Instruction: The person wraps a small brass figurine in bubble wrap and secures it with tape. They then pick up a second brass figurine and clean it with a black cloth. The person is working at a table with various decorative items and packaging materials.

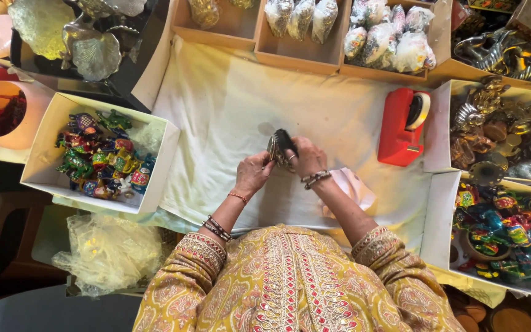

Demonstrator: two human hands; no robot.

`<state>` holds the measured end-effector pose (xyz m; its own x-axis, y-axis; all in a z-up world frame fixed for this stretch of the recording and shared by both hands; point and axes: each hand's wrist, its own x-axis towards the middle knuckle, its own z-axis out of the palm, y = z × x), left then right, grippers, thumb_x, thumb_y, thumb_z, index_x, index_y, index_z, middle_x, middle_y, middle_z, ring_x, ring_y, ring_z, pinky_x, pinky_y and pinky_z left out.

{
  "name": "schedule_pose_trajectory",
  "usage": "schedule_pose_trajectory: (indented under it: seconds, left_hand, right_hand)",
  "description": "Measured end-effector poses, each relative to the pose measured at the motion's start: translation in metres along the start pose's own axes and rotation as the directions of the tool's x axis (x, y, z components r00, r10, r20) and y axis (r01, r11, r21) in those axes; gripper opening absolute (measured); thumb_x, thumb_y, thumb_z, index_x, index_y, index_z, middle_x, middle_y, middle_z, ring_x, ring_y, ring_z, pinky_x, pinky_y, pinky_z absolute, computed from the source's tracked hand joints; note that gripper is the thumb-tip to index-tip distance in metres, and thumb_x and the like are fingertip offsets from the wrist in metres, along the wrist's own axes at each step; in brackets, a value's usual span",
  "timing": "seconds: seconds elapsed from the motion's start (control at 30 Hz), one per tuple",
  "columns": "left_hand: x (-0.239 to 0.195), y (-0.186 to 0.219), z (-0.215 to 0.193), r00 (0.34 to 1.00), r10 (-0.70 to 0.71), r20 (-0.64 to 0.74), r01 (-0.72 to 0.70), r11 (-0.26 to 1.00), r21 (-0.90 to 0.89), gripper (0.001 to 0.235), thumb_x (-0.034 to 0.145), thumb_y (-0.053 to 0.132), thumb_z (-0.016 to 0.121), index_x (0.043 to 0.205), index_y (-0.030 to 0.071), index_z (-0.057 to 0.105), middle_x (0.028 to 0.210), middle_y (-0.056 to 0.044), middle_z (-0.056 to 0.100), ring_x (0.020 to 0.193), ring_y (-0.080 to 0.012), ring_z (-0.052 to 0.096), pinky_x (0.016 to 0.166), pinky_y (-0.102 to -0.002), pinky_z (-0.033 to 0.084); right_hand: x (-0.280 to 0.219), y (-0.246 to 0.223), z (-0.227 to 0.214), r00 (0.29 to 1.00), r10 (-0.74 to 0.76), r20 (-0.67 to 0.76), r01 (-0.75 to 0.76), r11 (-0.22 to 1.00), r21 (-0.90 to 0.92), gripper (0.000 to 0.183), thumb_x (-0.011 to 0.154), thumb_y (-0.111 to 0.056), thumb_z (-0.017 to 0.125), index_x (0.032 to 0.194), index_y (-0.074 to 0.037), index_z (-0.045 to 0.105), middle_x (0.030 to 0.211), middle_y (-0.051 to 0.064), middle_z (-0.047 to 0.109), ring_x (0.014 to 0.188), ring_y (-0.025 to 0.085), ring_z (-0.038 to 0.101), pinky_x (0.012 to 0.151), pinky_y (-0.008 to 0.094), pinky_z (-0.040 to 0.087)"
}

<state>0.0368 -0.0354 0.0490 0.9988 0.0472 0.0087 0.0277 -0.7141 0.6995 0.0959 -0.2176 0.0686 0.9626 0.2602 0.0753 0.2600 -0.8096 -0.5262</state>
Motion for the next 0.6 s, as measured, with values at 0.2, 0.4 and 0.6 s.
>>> schedule_pose_trajectory:
  seconds: [0.2, 0.4, 0.6]
  left_hand:
    - [-0.001, -0.002, 0.004, 1.0, -0.004, -0.03, 0.004, 1.0, -0.018, 0.022, 0.09, 0.031, 0.072, 0.091, 0.01, 0.07, 0.082, -0.01, 0.075, 0.076, -0.032, 0.072, 0.066, -0.045, 0.056]
    - [-0.002, 0.008, -0.004, 1.0, -0.001, -0.007, 0.001, 1.0, -0.031, 0.02, 0.092, 0.03, 0.072, 0.091, 0.01, 0.07, 0.082, -0.01, 0.074, 0.075, -0.0316, 0.072, 0.066, -0.044, 0.055]
    - [-0.001, -0.001, 0.003, 1.0, 0.018, -0.017, -0.018, 1.0, -0.013, 0.018, 0.092, 0.029, 0.073, 0.096, 0.013, 0.068, 0.087, -0.009, 0.076, 0.077, -0.0301, 0.074, 0.068, -0.044, 0.057]
  right_hand:
    - [0.003, -0.022, -0.014, 0.994, -0.071, 0.084, 0.055, 0.982, 0.18, 0.037, 0.087, -0.029, 0.077, 0.117, -0.009, 0.068, 0.108, 0.013, 0.074, 0.098, 0.029, 0.073, 0.085, 0.042, 0.057]
    - [0.002, -0.017, -0.014, 1.0, 0.012, -0.012, -0.011, 0.997, 0.071, 0.039, 0.087, -0.028, 0.077, 0.119, -0.009, 0.068, 0.109, 0.013, 0.073, 0.098, 0.032, 0.072, 0.082, 0.045, 0.056]
    - [-0.009, 0.019, -0.008, 0.999, 0.04, -0.007, -0.04, 0.994, -0.106, 0.04, 0.089, -0.03, 0.075, 0.123, -0.013, 0.066, 0.116, 0.01, 0.072, 0.096, 0.033, 0.071, 0.08, 0.046, 0.057]
